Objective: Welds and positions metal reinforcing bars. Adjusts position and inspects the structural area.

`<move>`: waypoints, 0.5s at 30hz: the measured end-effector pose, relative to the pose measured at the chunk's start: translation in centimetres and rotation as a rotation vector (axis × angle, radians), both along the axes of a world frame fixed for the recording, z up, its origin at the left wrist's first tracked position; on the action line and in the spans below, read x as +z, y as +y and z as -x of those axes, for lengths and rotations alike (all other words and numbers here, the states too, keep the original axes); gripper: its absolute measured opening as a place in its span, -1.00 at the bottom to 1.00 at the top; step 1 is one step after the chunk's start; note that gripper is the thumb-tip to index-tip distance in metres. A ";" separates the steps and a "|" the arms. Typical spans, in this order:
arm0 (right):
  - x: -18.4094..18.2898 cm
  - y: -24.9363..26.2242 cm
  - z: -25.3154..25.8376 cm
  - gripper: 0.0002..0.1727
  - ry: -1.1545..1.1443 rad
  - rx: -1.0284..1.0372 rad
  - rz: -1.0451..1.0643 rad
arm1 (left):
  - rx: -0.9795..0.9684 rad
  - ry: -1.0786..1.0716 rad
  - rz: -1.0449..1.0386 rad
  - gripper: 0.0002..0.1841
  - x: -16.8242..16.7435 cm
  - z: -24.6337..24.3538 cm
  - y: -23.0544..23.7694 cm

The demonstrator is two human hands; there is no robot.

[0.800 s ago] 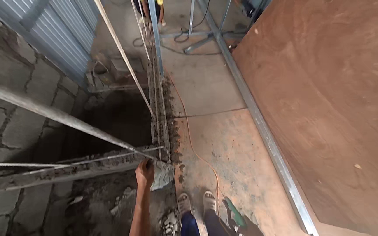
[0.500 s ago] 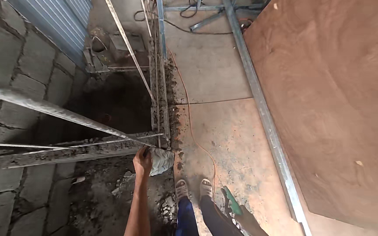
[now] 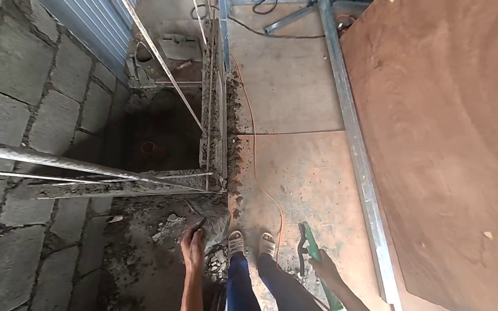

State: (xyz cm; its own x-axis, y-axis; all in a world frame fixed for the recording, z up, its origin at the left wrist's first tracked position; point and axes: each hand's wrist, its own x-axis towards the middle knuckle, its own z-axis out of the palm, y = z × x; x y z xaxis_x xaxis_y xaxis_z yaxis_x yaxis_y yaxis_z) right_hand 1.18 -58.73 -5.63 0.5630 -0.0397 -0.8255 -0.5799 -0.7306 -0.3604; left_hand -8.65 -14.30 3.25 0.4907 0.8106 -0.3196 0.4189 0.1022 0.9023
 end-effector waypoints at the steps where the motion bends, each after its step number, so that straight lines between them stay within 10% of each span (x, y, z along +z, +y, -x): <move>1: 1.1 0.1 -1.2 -0.41 -0.014 -0.021 -0.038 | 0.059 -0.045 0.046 -0.75 1.2 -0.5 -1.2; 15: 10.1 5.5 -15.7 -0.48 -0.158 -0.117 -0.430 | 0.377 -0.071 0.089 -0.78 2.4 -11.3 -5.4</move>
State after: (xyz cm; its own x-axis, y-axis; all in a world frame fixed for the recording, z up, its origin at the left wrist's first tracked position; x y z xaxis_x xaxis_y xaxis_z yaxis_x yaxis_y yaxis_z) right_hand 16.91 -53.24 4.42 0.6954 0.2160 -0.6854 -0.5631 -0.4290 -0.7064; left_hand 2.64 -19.74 5.70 0.1872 0.9088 -0.3729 0.2735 0.3164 0.9083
